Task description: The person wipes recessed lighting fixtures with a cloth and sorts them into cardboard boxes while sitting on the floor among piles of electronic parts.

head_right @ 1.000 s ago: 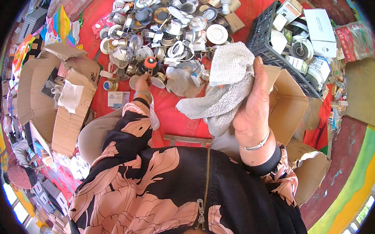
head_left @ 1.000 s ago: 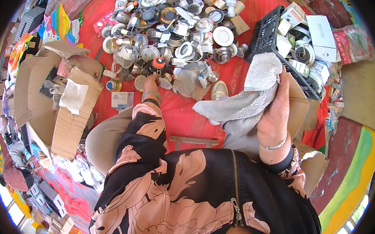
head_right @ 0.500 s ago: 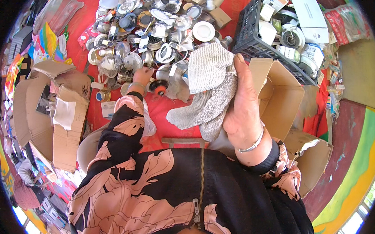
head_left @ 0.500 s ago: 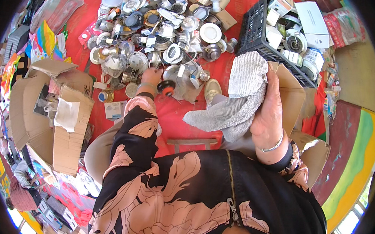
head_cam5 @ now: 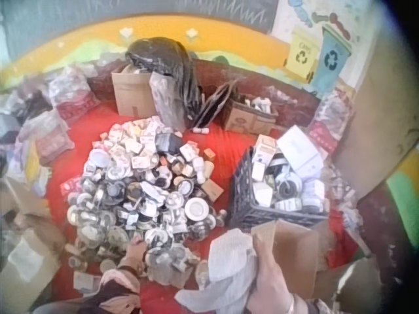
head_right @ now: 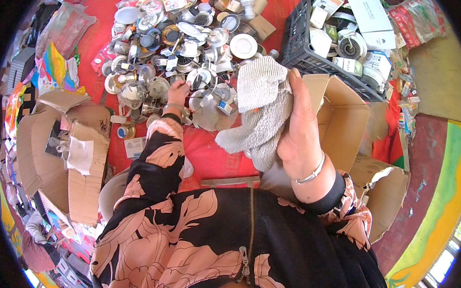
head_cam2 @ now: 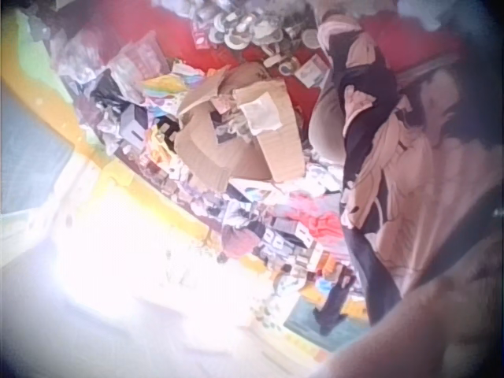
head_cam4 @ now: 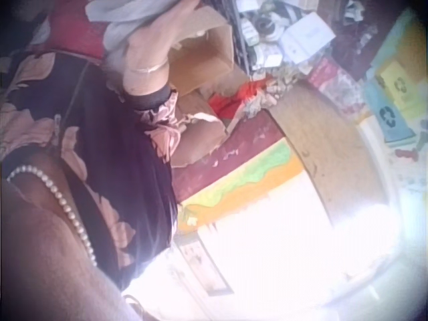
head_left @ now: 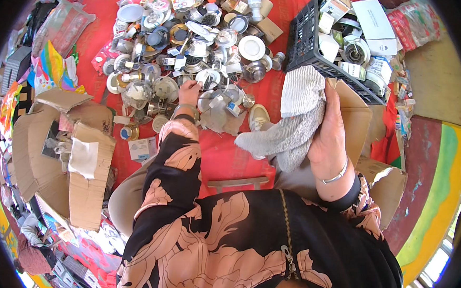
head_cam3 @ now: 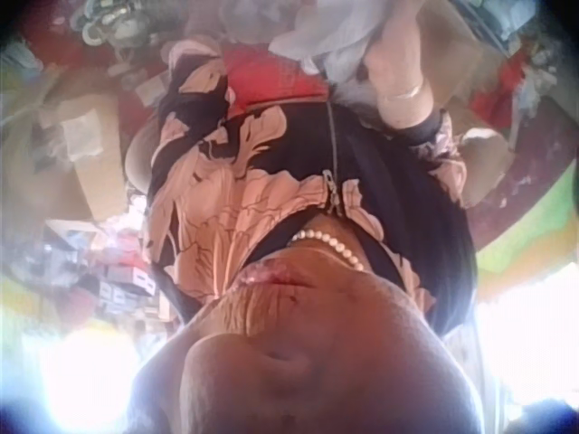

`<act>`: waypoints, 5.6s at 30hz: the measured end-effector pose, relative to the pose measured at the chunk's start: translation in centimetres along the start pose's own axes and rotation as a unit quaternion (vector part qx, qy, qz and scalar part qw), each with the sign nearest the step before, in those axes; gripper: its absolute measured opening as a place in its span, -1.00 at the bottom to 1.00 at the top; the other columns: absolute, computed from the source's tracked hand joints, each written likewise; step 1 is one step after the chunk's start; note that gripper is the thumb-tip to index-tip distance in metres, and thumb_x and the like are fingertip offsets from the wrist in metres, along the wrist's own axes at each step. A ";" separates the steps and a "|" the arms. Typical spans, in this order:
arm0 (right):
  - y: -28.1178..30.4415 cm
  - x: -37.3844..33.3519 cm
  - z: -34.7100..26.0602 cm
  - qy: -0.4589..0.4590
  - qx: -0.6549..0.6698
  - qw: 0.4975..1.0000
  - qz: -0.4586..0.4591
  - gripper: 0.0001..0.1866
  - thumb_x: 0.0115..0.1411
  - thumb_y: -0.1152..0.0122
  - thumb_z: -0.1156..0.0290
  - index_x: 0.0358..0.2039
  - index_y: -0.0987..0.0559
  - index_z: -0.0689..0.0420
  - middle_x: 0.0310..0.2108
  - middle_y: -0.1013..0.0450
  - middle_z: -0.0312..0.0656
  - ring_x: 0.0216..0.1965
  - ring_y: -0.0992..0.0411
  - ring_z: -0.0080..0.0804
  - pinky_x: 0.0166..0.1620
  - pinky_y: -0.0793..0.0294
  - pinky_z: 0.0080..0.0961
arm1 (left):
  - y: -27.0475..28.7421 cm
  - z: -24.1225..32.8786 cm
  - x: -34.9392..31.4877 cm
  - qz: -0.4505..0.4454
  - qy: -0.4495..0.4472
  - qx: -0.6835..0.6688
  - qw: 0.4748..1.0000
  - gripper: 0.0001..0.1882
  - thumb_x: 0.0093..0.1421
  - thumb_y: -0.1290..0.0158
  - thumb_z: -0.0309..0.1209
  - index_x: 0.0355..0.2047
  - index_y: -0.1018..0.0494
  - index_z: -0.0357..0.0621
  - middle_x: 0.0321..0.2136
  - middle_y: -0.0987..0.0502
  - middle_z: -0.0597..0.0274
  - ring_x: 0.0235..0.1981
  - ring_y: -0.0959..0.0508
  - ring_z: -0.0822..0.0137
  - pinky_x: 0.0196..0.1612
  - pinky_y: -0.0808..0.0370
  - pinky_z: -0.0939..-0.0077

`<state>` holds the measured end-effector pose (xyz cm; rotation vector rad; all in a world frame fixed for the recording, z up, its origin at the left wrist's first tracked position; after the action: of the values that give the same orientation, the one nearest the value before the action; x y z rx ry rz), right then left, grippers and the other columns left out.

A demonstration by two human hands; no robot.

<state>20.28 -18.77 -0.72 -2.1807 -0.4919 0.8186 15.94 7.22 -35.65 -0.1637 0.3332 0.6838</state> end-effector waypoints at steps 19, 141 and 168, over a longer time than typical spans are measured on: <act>-0.7 -1.7 -0.9 0.120 -0.018 0.990 -0.066 -0.55 0.14 0.04 -0.05 -0.26 -0.45 0.10 -0.44 -0.45 -0.23 -0.49 -0.42 -0.42 -0.40 -0.47 -0.49 | 8.0 27.9 -20.0 0.100 -0.307 -0.260 0.910 -0.86 0.17 0.06 -0.44 -0.27 -0.24 -0.15 -0.33 -0.36 0.25 -0.32 -0.40 0.40 -0.26 -0.43 0.47; -12.7 2.5 3.9 0.120 -0.397 0.873 -0.256 -0.65 0.01 -0.11 0.49 -0.13 -0.46 0.26 -0.32 -0.45 -0.28 -0.35 -0.38 -0.62 -0.26 -0.38 -0.67 | 0.4 32.1 -22.0 -0.153 -0.161 -0.222 0.950 -0.74 0.10 -0.05 -0.44 -0.20 -0.33 -0.23 -0.31 -0.46 0.24 -0.32 -0.48 0.44 -0.26 -0.50 0.49; -10.9 4.2 5.2 0.060 -0.324 0.924 -0.194 -0.65 -0.06 -0.12 0.55 -0.18 -0.46 0.30 -0.34 -0.46 -0.22 -0.36 -0.41 -0.58 -0.28 -0.41 -0.63 | 0.7 33.2 -21.7 -0.171 -0.199 0.008 0.965 -0.62 -0.05 -0.20 -0.46 -0.23 -0.34 -0.31 -0.39 -0.47 0.29 -0.41 -0.43 0.56 -0.30 -0.38 0.68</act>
<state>18.77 -6.64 3.10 -2.5651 -1.2221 0.3161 7.99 3.40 3.08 -0.0629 -0.0766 0.3587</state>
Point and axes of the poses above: each hand's wrist, its own x-axis towards the middle knuckle, its own y-axis out of the back of the hand, z = x × y, the point moved 5 cm from there along x, towards the middle knuckle
